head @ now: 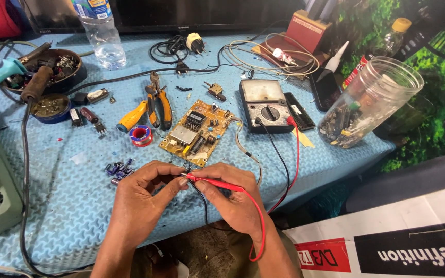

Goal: Testing electronic components on a small circuit board using a digital multimeter on a repair workbench.

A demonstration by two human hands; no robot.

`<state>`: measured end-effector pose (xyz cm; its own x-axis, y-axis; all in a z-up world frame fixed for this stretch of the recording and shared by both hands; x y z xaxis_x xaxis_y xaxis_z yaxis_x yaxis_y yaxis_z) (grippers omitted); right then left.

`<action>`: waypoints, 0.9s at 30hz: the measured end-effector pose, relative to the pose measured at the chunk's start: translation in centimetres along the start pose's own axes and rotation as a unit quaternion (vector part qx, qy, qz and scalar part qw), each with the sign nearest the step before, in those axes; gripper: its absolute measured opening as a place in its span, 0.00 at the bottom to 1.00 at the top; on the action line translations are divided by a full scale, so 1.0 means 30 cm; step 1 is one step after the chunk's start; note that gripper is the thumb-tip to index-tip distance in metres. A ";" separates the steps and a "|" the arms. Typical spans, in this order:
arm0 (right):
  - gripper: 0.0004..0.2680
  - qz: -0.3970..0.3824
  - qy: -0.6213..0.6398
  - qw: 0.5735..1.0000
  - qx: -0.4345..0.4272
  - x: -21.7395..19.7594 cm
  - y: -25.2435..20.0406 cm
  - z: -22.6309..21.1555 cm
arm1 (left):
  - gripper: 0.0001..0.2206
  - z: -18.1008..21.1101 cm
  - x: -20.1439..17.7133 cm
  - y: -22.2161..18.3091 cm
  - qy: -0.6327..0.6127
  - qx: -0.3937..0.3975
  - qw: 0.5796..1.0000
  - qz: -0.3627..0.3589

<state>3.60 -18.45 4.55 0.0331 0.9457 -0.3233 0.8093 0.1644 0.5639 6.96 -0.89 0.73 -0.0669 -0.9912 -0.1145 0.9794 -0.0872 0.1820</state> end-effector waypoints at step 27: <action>0.06 0.012 0.067 0.998 0.015 0.012 -0.014 0.034 | 0.05 0.028 -0.006 0.000 -0.012 0.037 0.999 -0.011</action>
<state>3.88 -18.47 3.41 -0.0251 0.9785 -0.2046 0.8265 0.1355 0.5465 6.81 -0.81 1.58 -0.0930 -0.9910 -0.0967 0.9611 -0.1147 0.2514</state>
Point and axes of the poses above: each hand's wrist, its own y-axis towards the middle knuckle, its own x-axis out of the palm, z = x × y, the point moved 7 cm from there along y, towards the middle knuckle, and after that the axes turned 2 degrees about x, right-handed, at the moved point
